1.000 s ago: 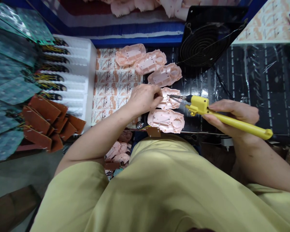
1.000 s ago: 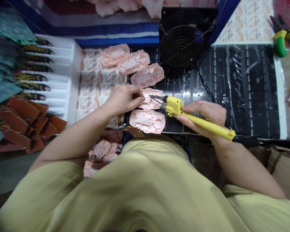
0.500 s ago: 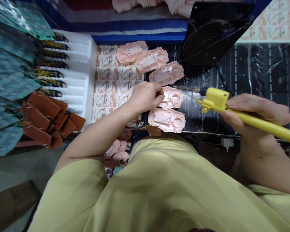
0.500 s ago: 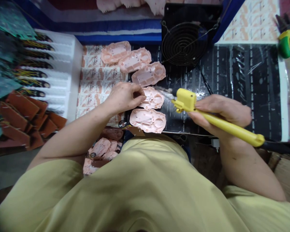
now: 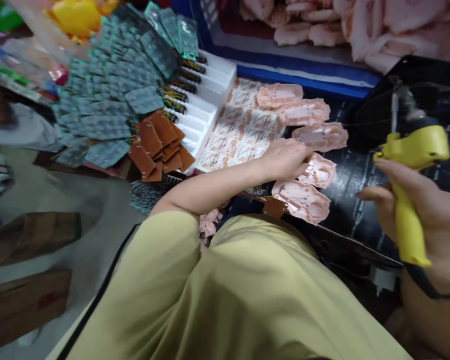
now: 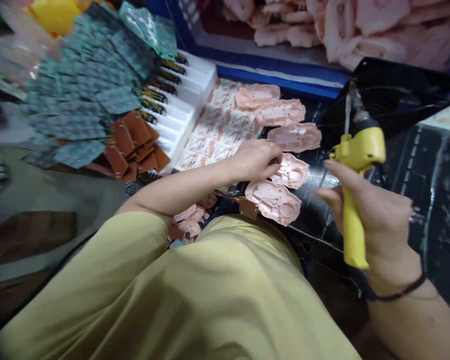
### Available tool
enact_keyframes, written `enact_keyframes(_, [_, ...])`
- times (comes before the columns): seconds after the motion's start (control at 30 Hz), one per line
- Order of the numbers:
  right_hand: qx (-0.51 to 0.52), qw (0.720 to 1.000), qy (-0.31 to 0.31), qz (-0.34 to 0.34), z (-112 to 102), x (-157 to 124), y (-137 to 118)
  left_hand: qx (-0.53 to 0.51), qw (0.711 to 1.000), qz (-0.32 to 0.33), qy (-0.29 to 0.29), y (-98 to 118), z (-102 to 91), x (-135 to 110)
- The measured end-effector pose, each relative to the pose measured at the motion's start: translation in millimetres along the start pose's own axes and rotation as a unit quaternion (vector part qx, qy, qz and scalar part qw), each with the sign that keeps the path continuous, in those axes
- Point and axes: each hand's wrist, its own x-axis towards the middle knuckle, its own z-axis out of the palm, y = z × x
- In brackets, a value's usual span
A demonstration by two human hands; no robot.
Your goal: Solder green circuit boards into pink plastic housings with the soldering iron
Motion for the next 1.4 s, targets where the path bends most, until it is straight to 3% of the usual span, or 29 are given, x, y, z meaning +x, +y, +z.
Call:
enact_keyframes(0.13, [0.042, 0.988, -0.102, -0.107, 35, 40, 11, 0.036, 0.996, -0.003, 0.081, -16, -17.6, -31])
enact_keyframes(0.3, [-0.073, 0.962, -0.192, -0.181, 75, 63, 34, 0.086, 0.97, -0.174, 0.149, -84, -55.3, -96])
enact_keyframes(0.37, [-0.124, 0.952, -0.203, -0.194, 81, 65, 35, 0.101, 0.952, -0.227, 0.18, -112, -63.6, -124])
enact_keyframes(0.47, [-0.145, 0.945, -0.172, -0.237, 79, 64, 32, 0.092, 0.932, -0.272, 0.221, -137, -67.3, -158])
enact_keyframes(0.57, [-0.141, 0.942, -0.158, -0.259, 71, 61, 29, 0.083, 0.918, -0.302, 0.243, -144, -72.1, -176])
enact_keyframes(0.73, [-0.127, 0.953, -0.157, -0.227, 63, 58, 25, 0.134, 0.886, -0.336, 0.292, -142, -98.6, -178])
enact_keyframes(0.83, [-0.08, 0.965, -0.131, -0.214, 61, 55, 21, 0.14, 0.883, -0.283, 0.348, -131, -113.7, -174])
enact_keyframes(0.93, [-0.009, 0.978, -0.096, -0.186, 57, 51, 10, 0.045, 0.886, -0.204, 0.415, -114, -118.1, -162])
enact_keyframes(1.03, [0.082, 0.985, -0.065, -0.139, 50, 47, -12, -0.085, 0.875, -0.124, 0.46, -100, -106.6, -137])
enact_keyframes(1.13, [0.17, 0.983, -0.024, -0.062, 45, 42, -41, -0.228, 0.852, -0.081, 0.464, -81, -75.1, -100])
enact_keyframes(1.3, [0.31, 0.945, 0.05, 0.089, 51, 28, -81, -0.372, 0.865, -0.16, 0.295, -30, -1.5, -54])
enact_keyframes(1.4, [0.304, 0.933, 0.113, 0.156, 54, 18, -85, -0.402, 0.867, -0.138, 0.259, -9, 17.8, -47])
